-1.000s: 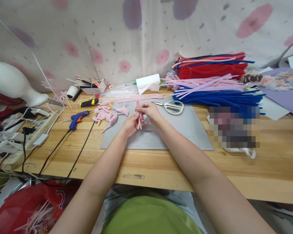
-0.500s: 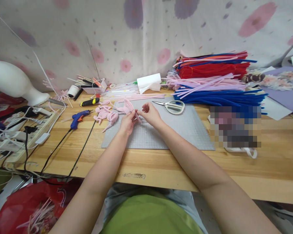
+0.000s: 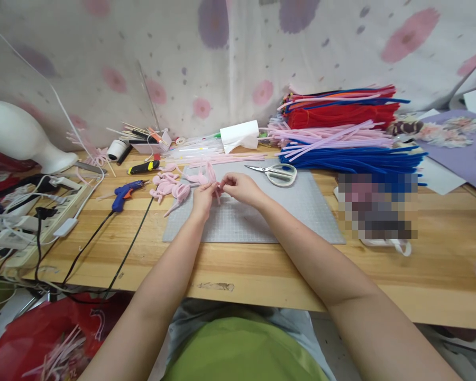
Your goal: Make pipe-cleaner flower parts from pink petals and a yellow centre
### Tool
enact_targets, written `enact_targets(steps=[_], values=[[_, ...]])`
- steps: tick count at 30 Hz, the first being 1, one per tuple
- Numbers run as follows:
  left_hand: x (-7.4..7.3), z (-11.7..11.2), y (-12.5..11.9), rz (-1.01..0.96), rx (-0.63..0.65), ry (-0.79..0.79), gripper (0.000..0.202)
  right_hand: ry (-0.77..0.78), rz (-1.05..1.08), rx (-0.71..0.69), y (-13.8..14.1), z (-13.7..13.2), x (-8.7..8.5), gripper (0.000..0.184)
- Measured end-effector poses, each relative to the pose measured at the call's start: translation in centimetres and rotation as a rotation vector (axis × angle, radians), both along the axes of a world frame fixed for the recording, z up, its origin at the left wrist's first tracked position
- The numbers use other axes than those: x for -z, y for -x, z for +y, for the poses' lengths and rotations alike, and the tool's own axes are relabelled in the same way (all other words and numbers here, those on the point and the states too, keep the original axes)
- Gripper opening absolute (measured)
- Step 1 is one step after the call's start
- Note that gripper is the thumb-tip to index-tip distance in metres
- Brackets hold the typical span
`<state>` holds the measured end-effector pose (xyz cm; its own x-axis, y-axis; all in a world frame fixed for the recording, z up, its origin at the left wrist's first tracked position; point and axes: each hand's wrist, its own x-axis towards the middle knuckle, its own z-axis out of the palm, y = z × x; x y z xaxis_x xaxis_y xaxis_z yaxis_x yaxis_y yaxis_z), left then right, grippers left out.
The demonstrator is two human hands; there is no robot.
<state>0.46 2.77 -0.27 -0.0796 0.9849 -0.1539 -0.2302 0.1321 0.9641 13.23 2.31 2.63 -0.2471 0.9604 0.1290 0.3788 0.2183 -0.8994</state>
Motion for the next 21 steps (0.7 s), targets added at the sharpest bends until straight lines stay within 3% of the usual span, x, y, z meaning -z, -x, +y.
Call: enact_targets(steps=[3, 6, 8, 11, 15, 21], values=[[-0.4, -0.3, -0.2, -0.021, 0.109, 0.052, 0.016, -0.023, 0.073, -0.022, -0.3, 0.3, -0.7, 0.014], [-0.6, -0.7, -0.4, -0.025, 0.176, 0.065, 0.018, -0.065, 0.083, -0.131, -0.6, 0.7, -1.0, 0.017], [-0.6, -0.9, -0.5, -0.012, 0.185, 0.067, 0.019, -0.117, -0.021, -0.198, -0.7, 0.8, -1.2, 0.017], [-0.5, -0.9, -0.7, 0.007, 0.186, 0.064, 0.016, -0.329, -0.275, -0.249, -0.9, 0.8, -1.4, 0.016], [-0.3, -0.7, -0.6, -0.006, 0.209, 0.067, 0.013, -0.561, -0.505, -0.193, -0.8, 0.6, -1.3, 0.016], [-0.6, -1.1, -0.8, 0.004, 0.307, 0.01, 0.019, -0.542, -0.513, -0.07, -0.7, 1.0, -0.6, 0.018]])
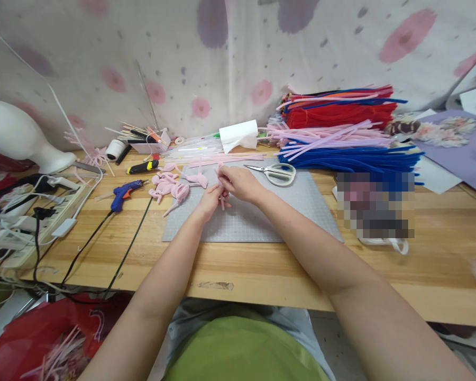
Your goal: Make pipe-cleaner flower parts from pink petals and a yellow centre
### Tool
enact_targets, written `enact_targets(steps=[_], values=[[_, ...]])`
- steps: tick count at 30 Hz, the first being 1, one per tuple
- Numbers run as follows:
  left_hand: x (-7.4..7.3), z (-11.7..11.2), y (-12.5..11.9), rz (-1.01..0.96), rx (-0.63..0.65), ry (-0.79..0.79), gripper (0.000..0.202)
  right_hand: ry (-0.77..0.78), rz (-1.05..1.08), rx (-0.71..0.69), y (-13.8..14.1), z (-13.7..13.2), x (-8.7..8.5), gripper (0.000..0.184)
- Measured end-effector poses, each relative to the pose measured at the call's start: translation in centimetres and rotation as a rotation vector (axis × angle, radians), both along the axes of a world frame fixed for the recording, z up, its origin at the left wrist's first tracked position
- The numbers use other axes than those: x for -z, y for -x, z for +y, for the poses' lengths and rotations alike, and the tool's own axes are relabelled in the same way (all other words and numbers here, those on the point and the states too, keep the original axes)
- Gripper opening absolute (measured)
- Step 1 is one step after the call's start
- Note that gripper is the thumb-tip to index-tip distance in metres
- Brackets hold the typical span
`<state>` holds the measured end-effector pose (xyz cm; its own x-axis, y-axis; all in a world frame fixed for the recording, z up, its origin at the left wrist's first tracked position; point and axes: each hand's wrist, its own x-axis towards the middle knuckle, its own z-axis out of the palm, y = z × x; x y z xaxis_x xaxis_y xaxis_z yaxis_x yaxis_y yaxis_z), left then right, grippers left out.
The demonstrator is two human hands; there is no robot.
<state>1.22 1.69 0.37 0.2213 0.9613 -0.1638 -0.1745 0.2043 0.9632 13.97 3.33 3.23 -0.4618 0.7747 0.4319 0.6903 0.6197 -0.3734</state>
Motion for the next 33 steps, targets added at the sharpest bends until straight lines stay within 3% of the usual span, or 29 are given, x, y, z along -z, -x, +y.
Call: enact_targets(steps=[5, 13, 15, 18, 20, 22, 25, 27, 29, 33], values=[[0.4, 0.0, -0.3, 0.069, -0.028, -0.049, 0.015, 0.03, 0.01, -0.002, 0.2, 0.0, -0.1, 0.015], [2.1, 0.6, -0.4, 0.271, -0.059, -0.272, 0.017, 0.108, 0.093, -0.004, 0.5, -0.3, -0.1, 0.012], [1.8, 0.5, -0.5, 0.204, -0.075, -0.237, 0.018, 0.136, 0.217, 0.002, 0.5, -0.3, 0.2, 0.01], [0.9, 0.3, -0.4, -0.015, -0.08, -0.115, 0.02, 0.225, 0.601, 0.104, 0.4, 0.0, 1.0, 0.019], [0.3, 0.0, -0.2, -0.182, -0.02, -0.036, 0.019, 0.35, 0.864, 0.134, 0.3, 0.3, 1.6, 0.024], [-0.2, -0.2, 0.1, -0.321, 0.083, 0.018, 0.018, 0.526, 1.009, 0.046, 0.2, 0.7, 2.1, 0.027], [-0.6, -0.5, 0.4, -0.435, 0.234, 0.1, 0.016, 0.765, 0.987, -0.164, 0.1, 0.8, 2.4, 0.034], [-0.8, -0.6, 0.6, -0.463, 0.283, 0.17, 0.015, 0.85, 0.902, -0.233, 0.0, 0.8, 2.4, 0.037], [-0.9, -0.7, 0.7, -0.488, 0.296, 0.231, 0.014, 0.851, 0.808, -0.26, -0.3, 0.8, 2.2, 0.036], [-1.0, -0.7, 0.8, -0.58, 0.337, 0.276, 0.014, 0.707, 0.602, -0.305, -1.3, 1.4, 1.6, 0.03]])
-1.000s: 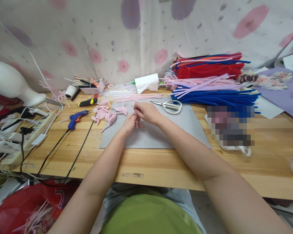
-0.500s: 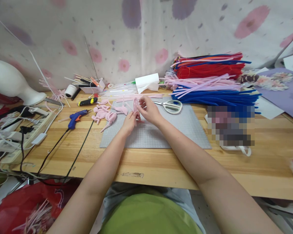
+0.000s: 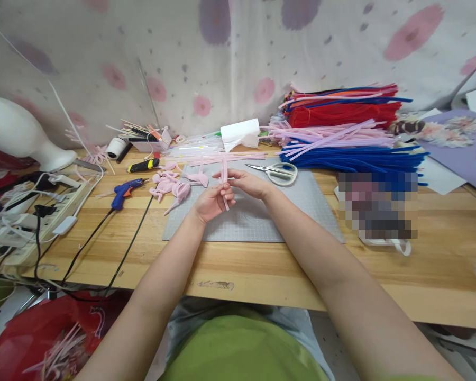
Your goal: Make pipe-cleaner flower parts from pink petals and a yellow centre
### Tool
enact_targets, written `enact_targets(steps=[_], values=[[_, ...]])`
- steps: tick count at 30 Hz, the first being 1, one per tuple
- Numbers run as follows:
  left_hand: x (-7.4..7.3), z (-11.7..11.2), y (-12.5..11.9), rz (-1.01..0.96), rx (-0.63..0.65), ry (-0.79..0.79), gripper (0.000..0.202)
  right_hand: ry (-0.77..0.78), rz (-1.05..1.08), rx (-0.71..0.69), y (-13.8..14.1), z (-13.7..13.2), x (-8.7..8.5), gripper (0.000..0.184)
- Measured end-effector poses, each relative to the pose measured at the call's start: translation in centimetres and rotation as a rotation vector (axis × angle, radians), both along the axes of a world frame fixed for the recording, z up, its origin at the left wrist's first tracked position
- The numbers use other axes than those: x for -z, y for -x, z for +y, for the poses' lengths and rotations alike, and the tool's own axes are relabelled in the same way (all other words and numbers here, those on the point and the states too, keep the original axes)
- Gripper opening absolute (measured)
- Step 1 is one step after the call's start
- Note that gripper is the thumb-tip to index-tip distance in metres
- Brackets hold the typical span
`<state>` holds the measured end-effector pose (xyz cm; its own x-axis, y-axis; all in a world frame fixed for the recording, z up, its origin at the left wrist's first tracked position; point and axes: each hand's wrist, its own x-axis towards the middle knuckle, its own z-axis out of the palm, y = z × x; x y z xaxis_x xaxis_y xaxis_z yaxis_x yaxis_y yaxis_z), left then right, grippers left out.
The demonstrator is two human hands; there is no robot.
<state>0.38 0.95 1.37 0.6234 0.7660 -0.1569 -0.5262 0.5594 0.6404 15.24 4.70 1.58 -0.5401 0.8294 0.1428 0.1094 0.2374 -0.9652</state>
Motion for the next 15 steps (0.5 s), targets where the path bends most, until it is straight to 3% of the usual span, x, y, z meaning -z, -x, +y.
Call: enact_targets(steps=[3, 7, 11, 15], values=[[0.1, 0.1, -0.2, 0.023, -0.058, 0.015, 0.014, -0.196, -0.14, 0.028, -0.4, 0.7, -0.3, 0.021], [0.5, 0.3, -1.1, 0.256, -0.283, -0.03, 0.017, -0.335, -0.423, 0.155, -0.1, 0.5, -1.0, 0.018], [1.7, 0.6, -1.9, 0.609, -0.535, -0.252, 0.021, -0.391, -0.663, 0.284, 0.7, -0.6, -2.2, 0.019], [2.5, 0.7, -1.8, 0.99, -0.668, -0.543, 0.023, -0.353, -0.753, 0.357, 1.4, -1.3, -2.9, 0.017]])
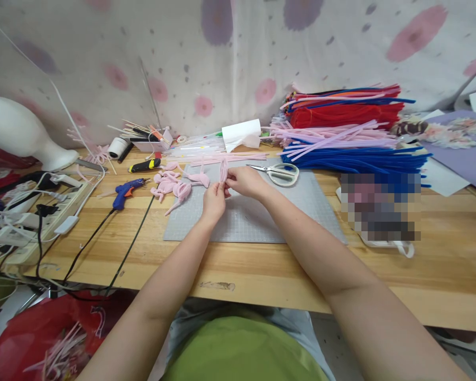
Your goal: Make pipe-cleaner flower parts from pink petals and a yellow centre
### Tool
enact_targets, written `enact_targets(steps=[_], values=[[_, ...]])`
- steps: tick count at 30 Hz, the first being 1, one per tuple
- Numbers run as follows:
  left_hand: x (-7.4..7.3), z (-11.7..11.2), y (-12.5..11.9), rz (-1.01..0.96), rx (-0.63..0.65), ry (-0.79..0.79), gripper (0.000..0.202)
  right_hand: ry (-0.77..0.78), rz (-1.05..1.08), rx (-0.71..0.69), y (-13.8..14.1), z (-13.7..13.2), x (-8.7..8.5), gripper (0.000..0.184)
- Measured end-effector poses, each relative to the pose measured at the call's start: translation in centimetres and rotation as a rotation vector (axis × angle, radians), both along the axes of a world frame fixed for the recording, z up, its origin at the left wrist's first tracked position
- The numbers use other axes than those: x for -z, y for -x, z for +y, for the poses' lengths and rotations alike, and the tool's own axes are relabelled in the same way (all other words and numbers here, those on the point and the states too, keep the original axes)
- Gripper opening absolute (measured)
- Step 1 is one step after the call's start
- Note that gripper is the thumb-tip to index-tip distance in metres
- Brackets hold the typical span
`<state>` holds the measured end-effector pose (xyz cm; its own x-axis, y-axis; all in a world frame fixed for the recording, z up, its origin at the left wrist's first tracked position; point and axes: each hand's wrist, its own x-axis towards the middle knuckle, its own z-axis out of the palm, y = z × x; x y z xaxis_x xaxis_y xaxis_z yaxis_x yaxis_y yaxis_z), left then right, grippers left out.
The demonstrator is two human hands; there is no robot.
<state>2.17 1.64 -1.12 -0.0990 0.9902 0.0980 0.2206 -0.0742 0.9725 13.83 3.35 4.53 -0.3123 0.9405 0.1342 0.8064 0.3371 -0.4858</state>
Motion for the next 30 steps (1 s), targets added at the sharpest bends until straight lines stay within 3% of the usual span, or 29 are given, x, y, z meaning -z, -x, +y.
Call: enact_targets(steps=[3, 6, 10, 14, 17, 22, 30], values=[[-0.1, -0.2, 0.4, 0.183, -0.099, -0.057, 0.024, -0.001, 0.0, 0.044, 0.5, -0.3, 0.1, 0.019], [-0.1, -0.3, 0.5, 0.197, -0.144, -0.113, 0.023, -0.041, 0.015, 0.023, 1.0, -0.5, 0.4, 0.02], [0.1, -0.1, 0.4, -0.062, -0.11, -0.17, 0.016, -0.032, 0.045, 0.012, 1.3, -0.7, 0.3, 0.02], [0.2, 0.1, 0.2, -0.351, 0.021, -0.117, 0.014, 0.039, 0.093, 0.007, 0.7, -0.8, -0.1, 0.021], [0.2, 0.0, 0.2, -0.335, 0.041, -0.092, 0.015, 0.081, 0.096, -0.01, 0.2, -0.8, -0.1, 0.023], [0.4, 0.0, 0.2, -0.233, -0.115, -0.098, 0.017, -0.013, 0.061, -0.003, 0.6, -1.0, 0.3, 0.02], [0.3, 0.5, 0.0, -0.429, -0.177, -0.002, 0.011, -0.041, 0.063, -0.028, 1.4, -1.0, 0.1, 0.019]])
